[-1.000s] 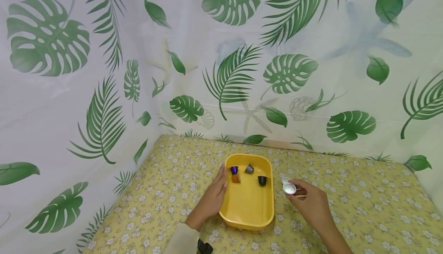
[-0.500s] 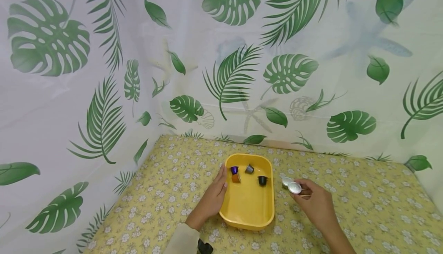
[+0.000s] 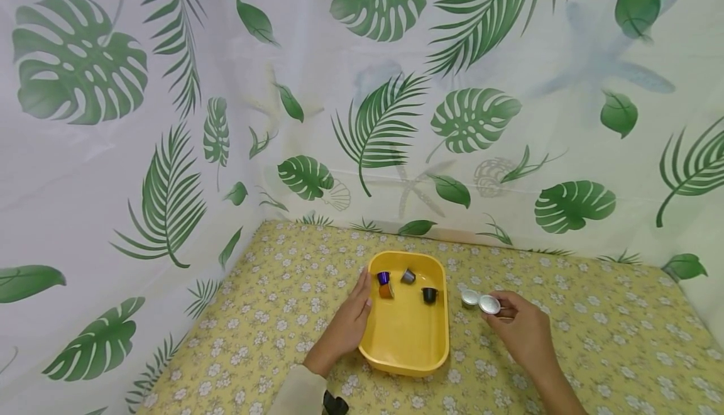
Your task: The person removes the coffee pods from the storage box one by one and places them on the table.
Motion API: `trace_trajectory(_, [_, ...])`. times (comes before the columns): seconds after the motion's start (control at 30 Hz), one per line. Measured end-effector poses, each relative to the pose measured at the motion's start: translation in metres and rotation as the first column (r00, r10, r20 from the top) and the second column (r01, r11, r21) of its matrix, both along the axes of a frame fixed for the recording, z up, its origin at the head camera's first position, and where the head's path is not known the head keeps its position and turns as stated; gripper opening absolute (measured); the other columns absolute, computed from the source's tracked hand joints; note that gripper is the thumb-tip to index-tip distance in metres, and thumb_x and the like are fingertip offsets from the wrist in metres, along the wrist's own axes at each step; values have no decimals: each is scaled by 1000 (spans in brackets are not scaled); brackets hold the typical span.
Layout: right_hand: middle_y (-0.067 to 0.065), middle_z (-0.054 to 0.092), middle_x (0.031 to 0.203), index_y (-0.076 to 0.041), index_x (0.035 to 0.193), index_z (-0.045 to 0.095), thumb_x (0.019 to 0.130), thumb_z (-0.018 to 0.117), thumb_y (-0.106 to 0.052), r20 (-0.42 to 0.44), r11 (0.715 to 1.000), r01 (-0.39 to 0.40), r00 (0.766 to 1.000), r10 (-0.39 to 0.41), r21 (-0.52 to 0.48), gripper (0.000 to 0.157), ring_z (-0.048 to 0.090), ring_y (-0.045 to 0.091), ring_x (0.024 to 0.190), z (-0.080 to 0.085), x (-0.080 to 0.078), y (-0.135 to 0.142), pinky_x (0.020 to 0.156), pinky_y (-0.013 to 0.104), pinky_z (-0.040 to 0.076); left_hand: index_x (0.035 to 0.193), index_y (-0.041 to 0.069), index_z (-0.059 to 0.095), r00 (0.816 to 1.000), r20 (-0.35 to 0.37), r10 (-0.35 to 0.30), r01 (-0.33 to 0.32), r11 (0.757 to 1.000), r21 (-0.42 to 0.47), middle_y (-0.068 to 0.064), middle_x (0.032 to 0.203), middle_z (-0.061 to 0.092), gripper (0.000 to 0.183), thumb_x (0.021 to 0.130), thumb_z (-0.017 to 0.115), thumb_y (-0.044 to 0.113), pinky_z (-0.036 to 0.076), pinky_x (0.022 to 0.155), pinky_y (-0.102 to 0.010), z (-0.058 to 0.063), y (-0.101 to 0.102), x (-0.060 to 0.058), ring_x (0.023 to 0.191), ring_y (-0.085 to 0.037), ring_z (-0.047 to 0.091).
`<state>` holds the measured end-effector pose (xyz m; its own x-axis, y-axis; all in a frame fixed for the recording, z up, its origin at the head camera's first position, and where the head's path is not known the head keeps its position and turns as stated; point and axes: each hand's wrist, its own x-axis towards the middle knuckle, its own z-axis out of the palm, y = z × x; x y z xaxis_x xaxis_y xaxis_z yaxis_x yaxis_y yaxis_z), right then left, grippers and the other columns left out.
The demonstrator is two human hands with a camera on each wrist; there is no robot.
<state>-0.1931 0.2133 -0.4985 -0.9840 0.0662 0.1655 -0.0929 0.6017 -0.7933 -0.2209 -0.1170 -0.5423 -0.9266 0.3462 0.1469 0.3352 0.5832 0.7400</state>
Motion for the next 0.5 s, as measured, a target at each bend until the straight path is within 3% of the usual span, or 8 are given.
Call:
trace_trajectory(0.33, [27,69,113,6,127,64,89,79,-8,61,1000,28,998,-29,7,43,71,40,100,-5,-6,8,68,31,62,163,6,10,1000,-2,-2,2,1000,-1,4,169,-6,54,113,28,14,16,124,-49,1,0,0,156,-23,5])
trace_trajectory(0.5, [26,70,110,5,126,65,88,79,-8,47,999,45,998,-46,24,42,72,39,99,-9,-9,11,67,32,62,163,6,10,1000,-1,-1,1,1000,-3,4,169,-6,54,113,28,14,16,124,-49,0,0,0,156,-23,5])
